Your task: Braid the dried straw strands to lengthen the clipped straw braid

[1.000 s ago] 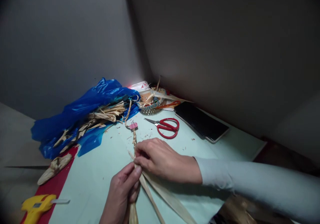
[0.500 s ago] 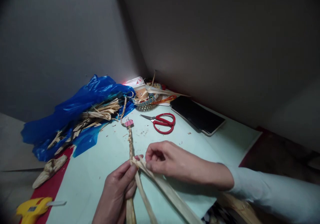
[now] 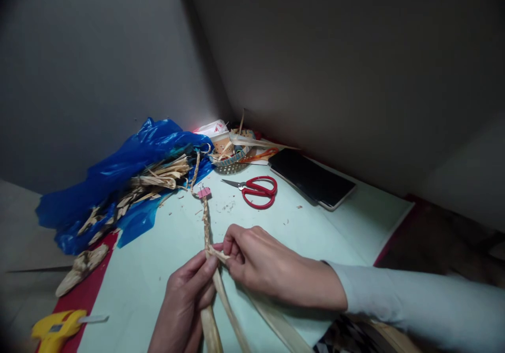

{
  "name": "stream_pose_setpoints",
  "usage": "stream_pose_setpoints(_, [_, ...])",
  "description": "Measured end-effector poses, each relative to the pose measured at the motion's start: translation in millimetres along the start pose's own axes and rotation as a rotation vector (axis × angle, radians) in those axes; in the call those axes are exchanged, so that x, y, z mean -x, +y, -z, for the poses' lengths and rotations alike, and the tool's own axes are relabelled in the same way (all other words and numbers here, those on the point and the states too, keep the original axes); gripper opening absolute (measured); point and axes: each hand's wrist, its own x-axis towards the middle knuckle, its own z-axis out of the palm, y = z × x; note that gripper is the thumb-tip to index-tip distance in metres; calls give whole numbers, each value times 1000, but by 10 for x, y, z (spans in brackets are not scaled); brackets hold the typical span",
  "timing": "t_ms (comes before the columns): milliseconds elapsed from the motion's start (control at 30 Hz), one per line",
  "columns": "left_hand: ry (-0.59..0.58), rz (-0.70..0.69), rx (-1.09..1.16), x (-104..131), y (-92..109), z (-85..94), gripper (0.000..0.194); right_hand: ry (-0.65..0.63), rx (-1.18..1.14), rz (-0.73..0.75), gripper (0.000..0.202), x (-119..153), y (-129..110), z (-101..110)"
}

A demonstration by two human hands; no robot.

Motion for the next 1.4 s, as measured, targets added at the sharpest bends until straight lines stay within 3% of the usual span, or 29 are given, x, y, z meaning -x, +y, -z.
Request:
stream_pose_setpoints(333, [52,-6,-93,-39,-55,33,39,-1,195,11,34,74,-38,19])
stream_pose_setpoints(467, [95,-71,-179,-78,-110,35,35,-31,296,48,18,140,-135,95])
stream_pose_setpoints(600, [83,-119,-229,-104,-125,34,31,-32,360,41,19,193,-178,116])
stream_pose_setpoints(867, [-6,-19,-145,-47,-14,-26,27,-22,437,84,17,164,-138,141])
stream_pose_setpoints(1000, [59,11,-205,-19,15,-71,29,-4,490,102,8,180,-186,153])
stream_pose_setpoints(1100, [67,-7,-247,-5,18,-91,37,-15,534,104,9,190,-256,105])
stream_pose_setpoints(1267, [29,-12,-275,28,15,-95,27,26,550,198,13,227,-318,-79])
stream_pose_setpoints(1400, [10,-6,-241,25,10,-72,27,59,645,158,23,254,-399,-201])
